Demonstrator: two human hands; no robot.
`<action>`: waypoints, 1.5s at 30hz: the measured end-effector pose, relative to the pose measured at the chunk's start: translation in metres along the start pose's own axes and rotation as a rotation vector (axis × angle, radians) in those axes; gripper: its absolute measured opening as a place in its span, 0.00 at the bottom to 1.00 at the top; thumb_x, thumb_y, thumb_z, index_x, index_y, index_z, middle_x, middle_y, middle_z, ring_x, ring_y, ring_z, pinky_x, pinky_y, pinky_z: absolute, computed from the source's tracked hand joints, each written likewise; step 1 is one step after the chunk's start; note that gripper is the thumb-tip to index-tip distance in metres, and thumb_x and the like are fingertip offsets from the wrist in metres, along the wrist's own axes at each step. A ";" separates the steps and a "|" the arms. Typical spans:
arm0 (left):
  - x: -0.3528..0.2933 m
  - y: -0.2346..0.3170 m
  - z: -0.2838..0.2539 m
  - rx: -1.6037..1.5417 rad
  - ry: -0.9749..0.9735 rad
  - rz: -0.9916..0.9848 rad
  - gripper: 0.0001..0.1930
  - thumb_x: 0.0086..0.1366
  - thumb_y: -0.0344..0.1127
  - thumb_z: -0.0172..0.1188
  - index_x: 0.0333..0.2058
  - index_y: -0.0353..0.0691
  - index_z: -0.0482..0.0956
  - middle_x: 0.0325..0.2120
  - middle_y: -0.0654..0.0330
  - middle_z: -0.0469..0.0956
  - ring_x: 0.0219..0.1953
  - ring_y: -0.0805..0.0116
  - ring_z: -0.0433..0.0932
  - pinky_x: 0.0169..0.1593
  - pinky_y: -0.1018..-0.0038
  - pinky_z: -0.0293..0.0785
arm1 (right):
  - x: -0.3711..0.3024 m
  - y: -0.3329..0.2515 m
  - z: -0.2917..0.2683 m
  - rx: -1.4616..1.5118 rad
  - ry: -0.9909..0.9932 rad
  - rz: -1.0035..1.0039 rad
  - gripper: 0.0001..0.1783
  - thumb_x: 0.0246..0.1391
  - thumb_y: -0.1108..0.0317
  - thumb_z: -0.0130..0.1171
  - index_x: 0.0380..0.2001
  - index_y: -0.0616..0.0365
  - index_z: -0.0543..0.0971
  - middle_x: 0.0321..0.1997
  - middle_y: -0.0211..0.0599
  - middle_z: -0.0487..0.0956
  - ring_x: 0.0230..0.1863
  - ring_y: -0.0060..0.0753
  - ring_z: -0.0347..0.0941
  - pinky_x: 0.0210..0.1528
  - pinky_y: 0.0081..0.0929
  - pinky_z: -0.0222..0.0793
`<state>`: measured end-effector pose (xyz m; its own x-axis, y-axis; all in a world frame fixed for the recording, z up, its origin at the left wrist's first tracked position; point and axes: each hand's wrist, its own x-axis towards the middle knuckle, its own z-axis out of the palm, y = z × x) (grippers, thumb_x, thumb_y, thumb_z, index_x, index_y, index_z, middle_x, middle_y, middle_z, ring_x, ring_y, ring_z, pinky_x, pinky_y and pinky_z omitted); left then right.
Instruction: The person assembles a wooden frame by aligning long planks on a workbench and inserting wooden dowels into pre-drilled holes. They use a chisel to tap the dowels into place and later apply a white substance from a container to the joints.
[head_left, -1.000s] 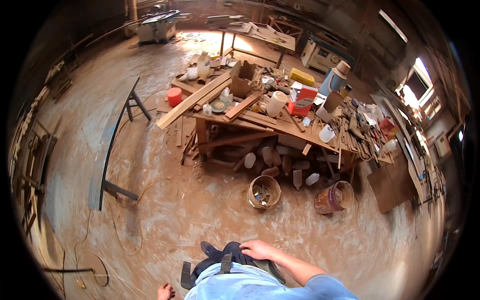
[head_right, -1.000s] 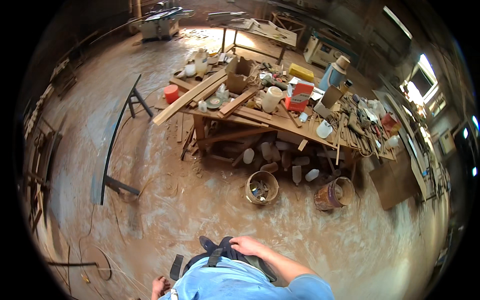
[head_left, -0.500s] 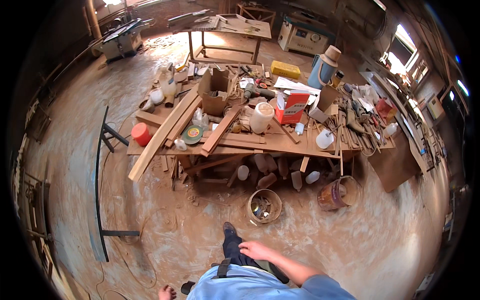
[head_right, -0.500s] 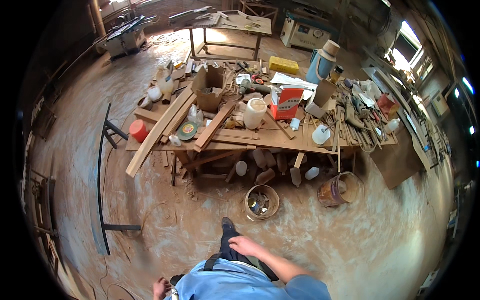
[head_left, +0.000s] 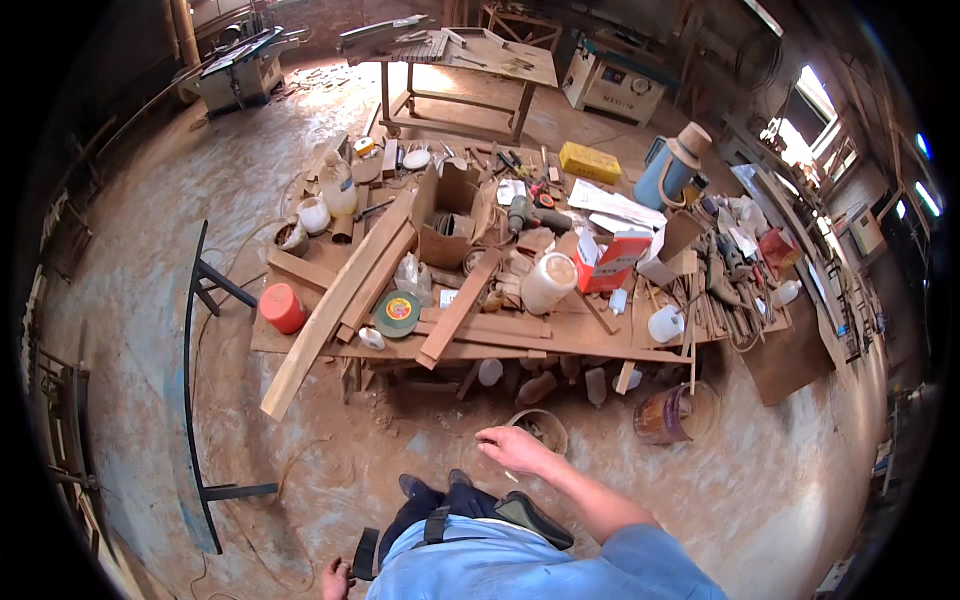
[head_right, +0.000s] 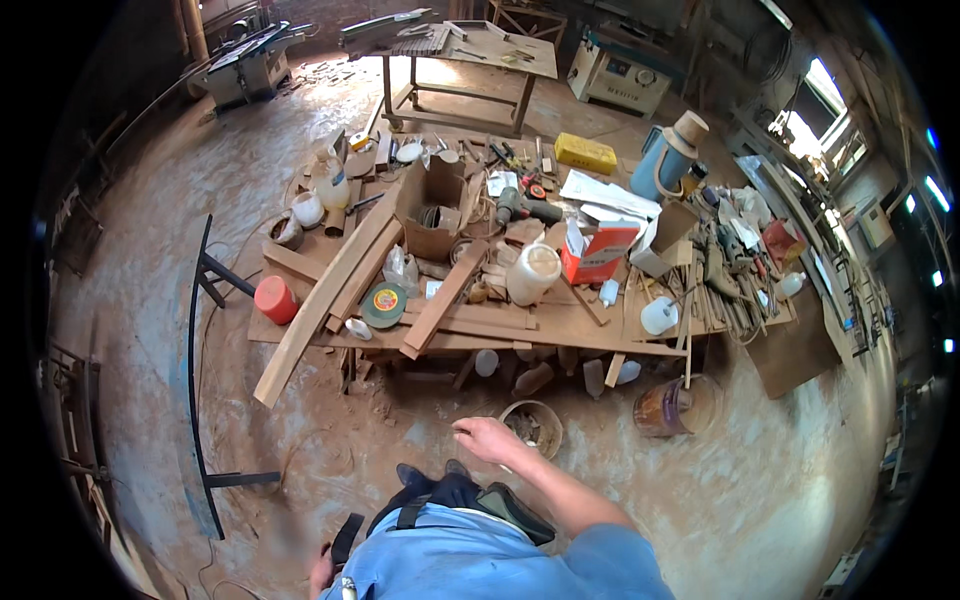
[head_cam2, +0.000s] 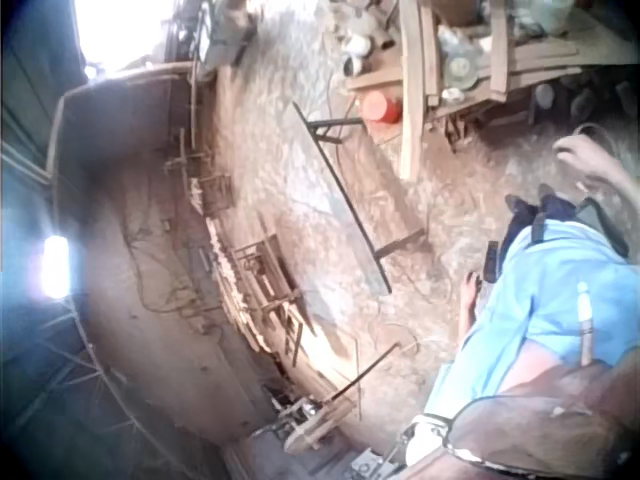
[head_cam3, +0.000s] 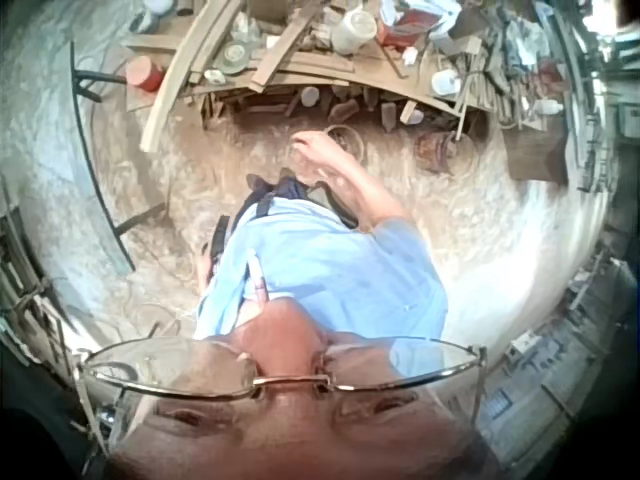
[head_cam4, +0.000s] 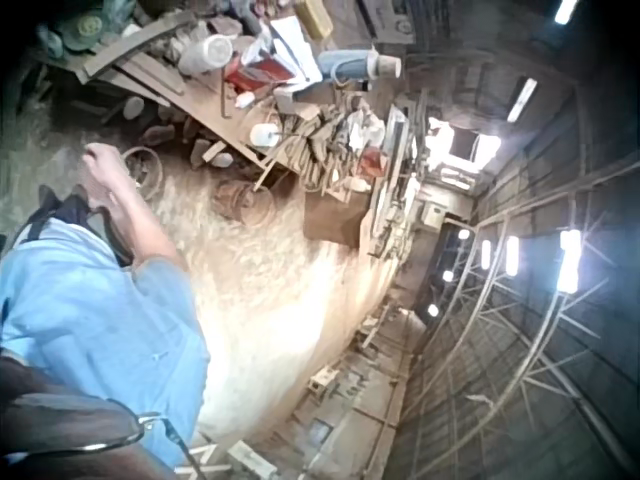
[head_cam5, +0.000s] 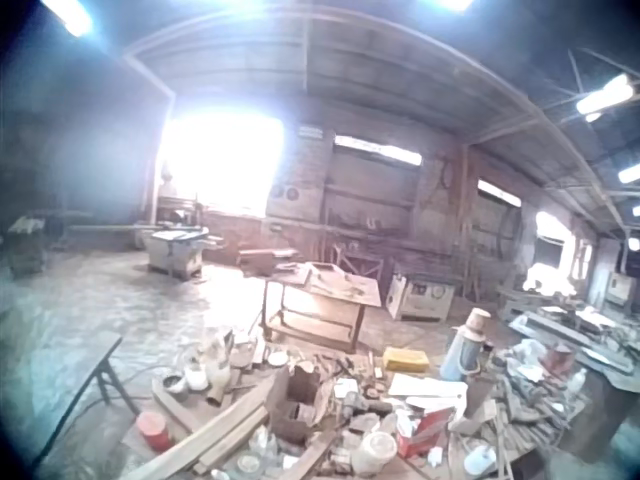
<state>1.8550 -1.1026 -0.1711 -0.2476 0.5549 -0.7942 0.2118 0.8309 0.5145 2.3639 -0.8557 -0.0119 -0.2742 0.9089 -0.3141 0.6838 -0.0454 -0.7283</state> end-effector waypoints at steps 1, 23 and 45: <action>0.011 0.000 -0.007 -0.176 0.006 -0.090 0.26 0.66 0.42 0.51 0.60 0.40 0.61 0.46 0.47 0.74 0.45 0.51 0.77 0.46 0.57 0.75 | 0.006 -0.013 -0.008 0.019 0.023 -0.005 0.20 0.58 0.59 0.53 0.48 0.60 0.77 0.44 0.46 0.81 0.47 0.46 0.77 0.51 0.35 0.71; 0.025 0.190 0.041 -0.164 0.093 -0.385 0.27 0.67 0.43 0.53 0.60 0.36 0.62 0.39 0.51 0.76 0.37 0.61 0.77 0.38 0.67 0.77 | 0.242 -0.040 -0.247 0.432 0.278 -0.024 0.13 0.56 0.67 0.58 0.41 0.65 0.79 0.31 0.41 0.81 0.31 0.25 0.76 0.36 0.24 0.71; -0.030 0.241 0.092 -0.135 0.095 -0.549 0.30 0.67 0.44 0.53 0.63 0.39 0.58 0.45 0.50 0.75 0.40 0.60 0.77 0.41 0.66 0.77 | 0.351 -0.017 -0.375 0.079 0.213 -0.179 0.08 0.51 0.74 0.59 0.36 0.62 0.78 0.31 0.39 0.80 0.31 0.37 0.76 0.35 0.27 0.71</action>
<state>2.0006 -0.9229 -0.0537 -0.3725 0.0362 -0.9273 -0.0929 0.9928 0.0761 2.5097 -0.3803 0.1187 -0.2322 0.9715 -0.0472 0.5803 0.0994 -0.8083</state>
